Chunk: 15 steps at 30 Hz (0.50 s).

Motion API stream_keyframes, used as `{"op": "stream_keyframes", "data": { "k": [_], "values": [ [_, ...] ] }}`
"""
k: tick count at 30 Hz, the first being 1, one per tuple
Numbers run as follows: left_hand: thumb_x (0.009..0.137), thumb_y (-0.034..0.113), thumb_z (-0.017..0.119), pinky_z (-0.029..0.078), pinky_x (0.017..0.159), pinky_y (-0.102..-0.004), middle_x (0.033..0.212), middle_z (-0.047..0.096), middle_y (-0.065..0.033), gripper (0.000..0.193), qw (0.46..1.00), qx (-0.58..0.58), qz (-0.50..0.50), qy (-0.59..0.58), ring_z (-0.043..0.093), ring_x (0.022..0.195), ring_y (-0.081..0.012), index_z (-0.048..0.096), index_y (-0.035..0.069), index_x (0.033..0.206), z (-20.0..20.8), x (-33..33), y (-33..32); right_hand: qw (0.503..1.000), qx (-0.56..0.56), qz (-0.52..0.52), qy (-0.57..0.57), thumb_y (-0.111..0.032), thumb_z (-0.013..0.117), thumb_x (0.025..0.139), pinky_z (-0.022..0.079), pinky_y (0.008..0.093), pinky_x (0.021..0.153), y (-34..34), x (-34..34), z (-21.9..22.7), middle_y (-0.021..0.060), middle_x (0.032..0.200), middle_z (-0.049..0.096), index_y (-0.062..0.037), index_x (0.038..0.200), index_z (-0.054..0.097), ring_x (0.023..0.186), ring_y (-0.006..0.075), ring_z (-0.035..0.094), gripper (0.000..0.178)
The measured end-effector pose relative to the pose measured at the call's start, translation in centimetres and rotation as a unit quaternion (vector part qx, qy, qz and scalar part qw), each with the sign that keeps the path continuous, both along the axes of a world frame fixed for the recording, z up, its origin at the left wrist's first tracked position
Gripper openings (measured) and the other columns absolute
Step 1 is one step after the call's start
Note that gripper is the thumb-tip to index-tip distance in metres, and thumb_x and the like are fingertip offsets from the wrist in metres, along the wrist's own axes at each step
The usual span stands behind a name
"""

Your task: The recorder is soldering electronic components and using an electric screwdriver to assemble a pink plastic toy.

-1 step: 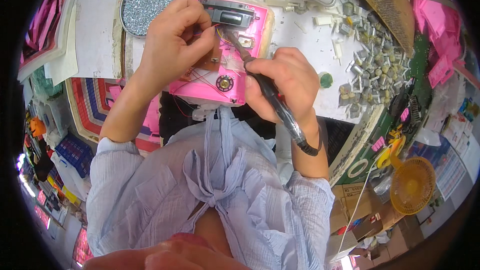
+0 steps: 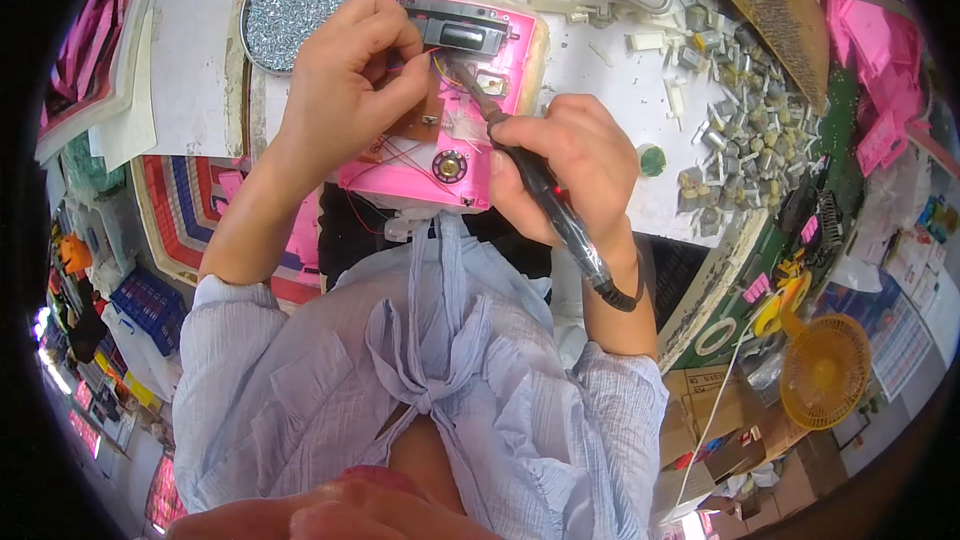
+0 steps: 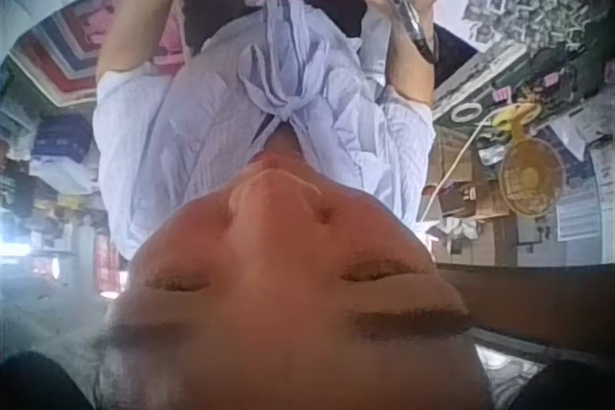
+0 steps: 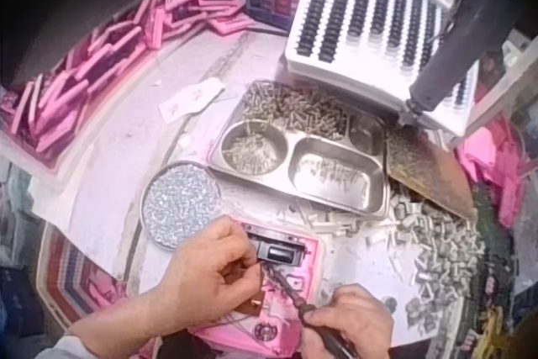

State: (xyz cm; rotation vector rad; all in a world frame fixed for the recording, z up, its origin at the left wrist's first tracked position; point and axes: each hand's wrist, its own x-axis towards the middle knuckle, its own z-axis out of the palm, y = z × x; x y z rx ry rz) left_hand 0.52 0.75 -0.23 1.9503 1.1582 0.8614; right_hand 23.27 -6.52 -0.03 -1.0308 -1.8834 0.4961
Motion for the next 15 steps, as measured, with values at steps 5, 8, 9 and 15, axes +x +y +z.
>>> {"op": "stream_keyframes", "data": {
  "k": [5,8,9,15],
  "values": [
    [0.078,0.006,0.074,0.053,0.064,-0.0362,0.084,0.059,-0.0092,0.011,1.0,0.01,0.0,0.007,0.064,0.073,-0.0269,0.064,0.002,0.084,-0.07,-0.03,0.0,1.0,0.001,-0.004,0.005,-0.002,0.075,0.076,0.05,0.0347,0.064,0.08,-0.14,-0.14,0.0134,0.077,0.067,0.0019,0.099,0.066,0.067,0.0265,0.059,0.025],
    [0.078,0.006,0.073,0.053,0.064,-0.0364,0.084,0.059,-0.0091,0.011,1.0,0.01,0.0,0.013,0.064,0.073,-0.027,0.064,0.002,0.083,0.09,0.01,0.03,1.0,0.001,-0.004,0.005,-0.002,0.075,0.076,0.05,0.0342,0.064,0.2,-0.17,-0.1,0.0134,0.077,0.067,0.0018,0.1,0.066,0.067,0.0264,0.059,0.026],
    [0.078,0.006,0.073,0.053,0.064,-0.0364,0.084,0.059,-0.0091,0.011,1.0,0.009,0.0,0.015,0.064,0.073,-0.027,0.064,0.002,0.083,0.14,0.04,0.01,1.0,0.001,-0.003,0.005,-0.002,0.075,0.076,0.05,0.034,0.064,0.23,-0.17,-0.11,0.0134,0.077,0.067,0.0018,0.1,0.066,0.067,0.0263,0.059,0.026],
    [0.078,0.006,0.073,0.053,0.064,-0.0363,0.085,0.059,-0.0093,0.011,1.0,0.01,0.002,0.013,0.064,0.072,-0.027,0.064,0.002,0.083,-0.02,0.03,0.01,1.0,-0.017,-0.001,0.008,-0.003,0.074,0.077,0.051,0.0356,0.064,-0.09,0.0,0.53,0.0129,0.075,0.066,0.0018,0.099,0.065,0.066,0.0262,0.06,0.024]
  ]
}}
